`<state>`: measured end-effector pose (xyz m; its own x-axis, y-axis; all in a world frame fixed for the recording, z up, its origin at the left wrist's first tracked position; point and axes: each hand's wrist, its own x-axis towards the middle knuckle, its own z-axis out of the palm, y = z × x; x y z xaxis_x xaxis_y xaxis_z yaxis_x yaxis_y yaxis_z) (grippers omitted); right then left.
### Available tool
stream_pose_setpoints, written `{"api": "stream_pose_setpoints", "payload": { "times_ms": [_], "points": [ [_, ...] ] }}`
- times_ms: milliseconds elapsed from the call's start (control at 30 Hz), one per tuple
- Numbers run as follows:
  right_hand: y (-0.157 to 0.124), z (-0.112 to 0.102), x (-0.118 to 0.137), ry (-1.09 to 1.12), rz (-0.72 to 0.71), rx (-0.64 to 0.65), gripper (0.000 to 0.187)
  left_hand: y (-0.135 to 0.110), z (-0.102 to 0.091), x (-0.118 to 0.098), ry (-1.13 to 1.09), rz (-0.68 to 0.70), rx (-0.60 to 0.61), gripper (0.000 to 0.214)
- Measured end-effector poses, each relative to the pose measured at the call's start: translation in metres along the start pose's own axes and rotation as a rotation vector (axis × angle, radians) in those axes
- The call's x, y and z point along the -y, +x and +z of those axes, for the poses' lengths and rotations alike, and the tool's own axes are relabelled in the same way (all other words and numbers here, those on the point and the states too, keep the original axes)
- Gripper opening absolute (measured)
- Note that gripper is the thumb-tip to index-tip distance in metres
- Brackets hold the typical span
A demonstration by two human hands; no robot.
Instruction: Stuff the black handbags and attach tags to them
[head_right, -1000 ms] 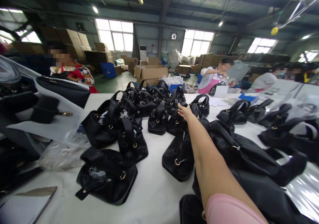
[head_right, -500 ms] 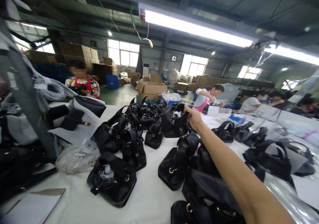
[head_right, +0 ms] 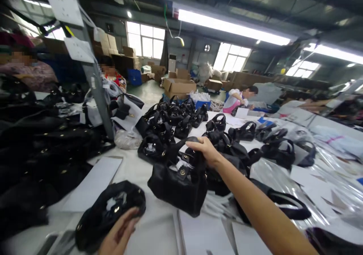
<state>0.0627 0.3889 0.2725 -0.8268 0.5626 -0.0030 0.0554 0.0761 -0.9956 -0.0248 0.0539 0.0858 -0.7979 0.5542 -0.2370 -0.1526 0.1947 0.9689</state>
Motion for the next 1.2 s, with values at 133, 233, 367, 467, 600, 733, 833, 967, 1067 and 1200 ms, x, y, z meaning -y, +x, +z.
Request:
{"api": "stream_pose_setpoints", "payload": {
  "times_ms": [133, 233, 367, 467, 600, 733, 833, 967, 1067, 1200],
  "points": [
    [-0.071, 0.052, -0.022, -0.043, 0.127, 0.286, 0.032, -0.019, -0.014, -0.011, 0.108, 0.183, -0.013, 0.058],
    [-0.111, 0.081, -0.032, -0.094, 0.155, 0.484, 0.031, -0.044, -0.024, -0.009, 0.184, 0.231, 0.064, 0.058],
    [-0.145, 0.111, -0.046, -0.280, 0.000, 0.662, 0.022, -0.078, -0.040, 0.010, 0.320, 0.289, 0.077, 0.043],
    [-0.162, 0.129, -0.059, -0.445, -0.125, 0.668, 0.019, -0.099, -0.052, 0.031, 0.370, 0.293, 0.003, 0.029],
    [-0.182, 0.144, -0.082, -0.588, -0.180, 0.547, 0.012, -0.120, -0.062, 0.058, 0.389, 0.258, -0.030, 0.023],
    [-0.198, 0.152, -0.110, -0.662, -0.219, 0.474, 0.028, -0.130, -0.069, 0.079, 0.432, 0.236, -0.020, 0.026],
    [-0.205, 0.157, -0.125, -0.638, -0.216, 0.450, 0.031, -0.129, -0.078, 0.095, 0.439, 0.217, 0.011, 0.027],
    [-0.217, 0.163, -0.128, -0.673, -0.216, 0.388, 0.040, -0.123, -0.092, 0.114, 0.401, 0.181, 0.067, 0.027],
    [-0.243, 0.168, -0.128, -0.747, -0.189, 0.161, 0.028, -0.116, -0.100, 0.121, 0.378, 0.174, 0.122, 0.026],
    [-0.290, 0.191, -0.151, -0.779, -0.050, -0.041, 0.012, -0.109, -0.104, 0.123, 0.384, 0.180, 0.181, 0.027]
  ]
}}
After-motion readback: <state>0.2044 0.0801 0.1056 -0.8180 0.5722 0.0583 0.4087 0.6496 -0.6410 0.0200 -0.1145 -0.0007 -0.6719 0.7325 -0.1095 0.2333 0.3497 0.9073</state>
